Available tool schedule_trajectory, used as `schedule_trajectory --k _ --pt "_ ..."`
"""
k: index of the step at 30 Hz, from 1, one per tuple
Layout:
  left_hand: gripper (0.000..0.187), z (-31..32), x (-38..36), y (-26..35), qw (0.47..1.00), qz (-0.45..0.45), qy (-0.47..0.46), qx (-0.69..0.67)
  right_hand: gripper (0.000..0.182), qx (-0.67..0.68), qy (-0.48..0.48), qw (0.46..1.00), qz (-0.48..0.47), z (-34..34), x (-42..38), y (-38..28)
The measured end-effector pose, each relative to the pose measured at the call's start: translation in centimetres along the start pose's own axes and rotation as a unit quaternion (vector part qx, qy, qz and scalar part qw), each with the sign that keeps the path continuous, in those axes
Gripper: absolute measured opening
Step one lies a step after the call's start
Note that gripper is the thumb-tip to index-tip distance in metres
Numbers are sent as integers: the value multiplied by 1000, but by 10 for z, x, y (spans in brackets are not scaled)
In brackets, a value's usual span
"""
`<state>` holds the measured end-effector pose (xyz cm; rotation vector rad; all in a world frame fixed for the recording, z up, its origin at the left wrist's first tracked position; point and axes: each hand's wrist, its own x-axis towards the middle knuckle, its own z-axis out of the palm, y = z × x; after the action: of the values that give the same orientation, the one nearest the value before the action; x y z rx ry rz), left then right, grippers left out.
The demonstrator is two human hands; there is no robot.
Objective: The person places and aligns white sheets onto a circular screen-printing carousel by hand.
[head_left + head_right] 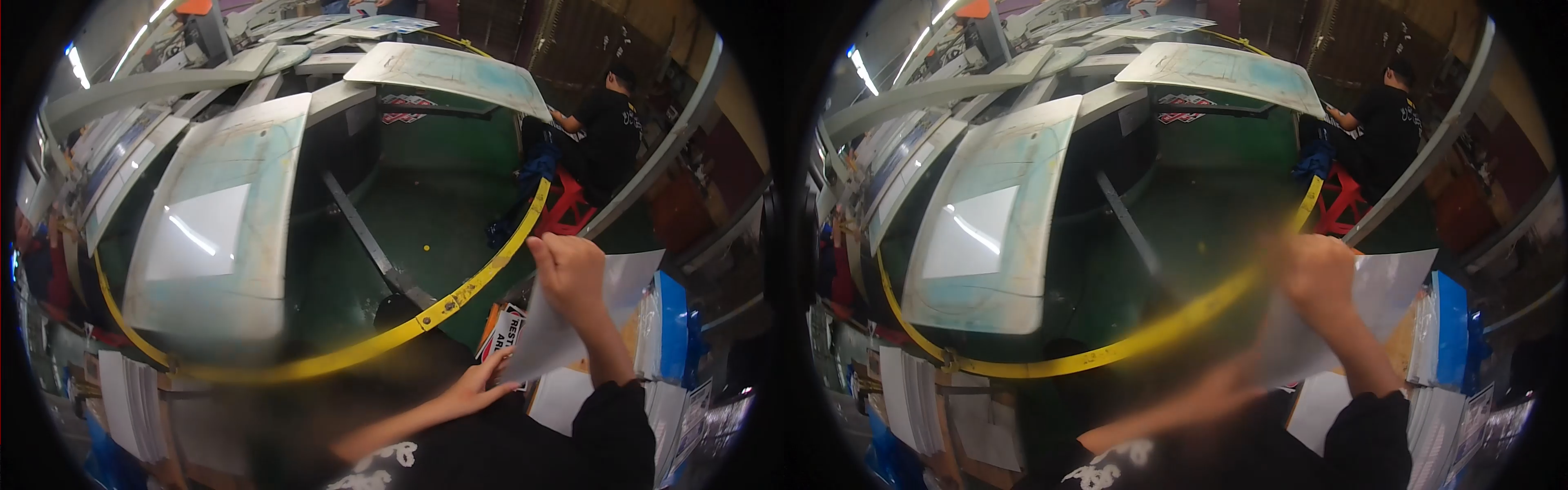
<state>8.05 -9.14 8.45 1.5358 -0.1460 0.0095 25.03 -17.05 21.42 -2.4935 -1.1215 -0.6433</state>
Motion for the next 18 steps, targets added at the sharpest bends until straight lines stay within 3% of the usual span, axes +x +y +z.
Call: schedule_trajectory --k 1,4,5,7,8,10,11,12,15,18 --pt "46 -1 1 -9 998 -57 16 36 44 2 -3 1000 -12 2 8 -9" --pt "31 -7 0 -10 987 -20 156 38 50 98 138 979 -114 11 24 -25" --pt "31 -13 -1 -16 981 -3 189 50 62 97 113 983 -108 4 22 -25" --pt "32 -29 -5 -18 956 11 292 29 66 7 172 985 0 -1 13 -20" --pt "34 -41 -5 -13 930 7 367 -5 69 -65 212 966 134 9 -5 7" --pt "39 -62 -6 -2 912 -42 399 -85 70 -24 165 943 290 25 -39 45" --pt "39 -71 -7 -2 898 -56 412 -141 75 82 144 926 340 33 -54 58" --pt "39 -81 -6 -2 881 -69 425 -197 73 121 110 927 338 44 -61 65" --pt "41 -104 -2 1 860 35 433 -266 68 206 45 918 336 66 -63 73" --pt "48 -136 2 4 870 62 446 -202 63 218 40 915 338 85 -36 63"
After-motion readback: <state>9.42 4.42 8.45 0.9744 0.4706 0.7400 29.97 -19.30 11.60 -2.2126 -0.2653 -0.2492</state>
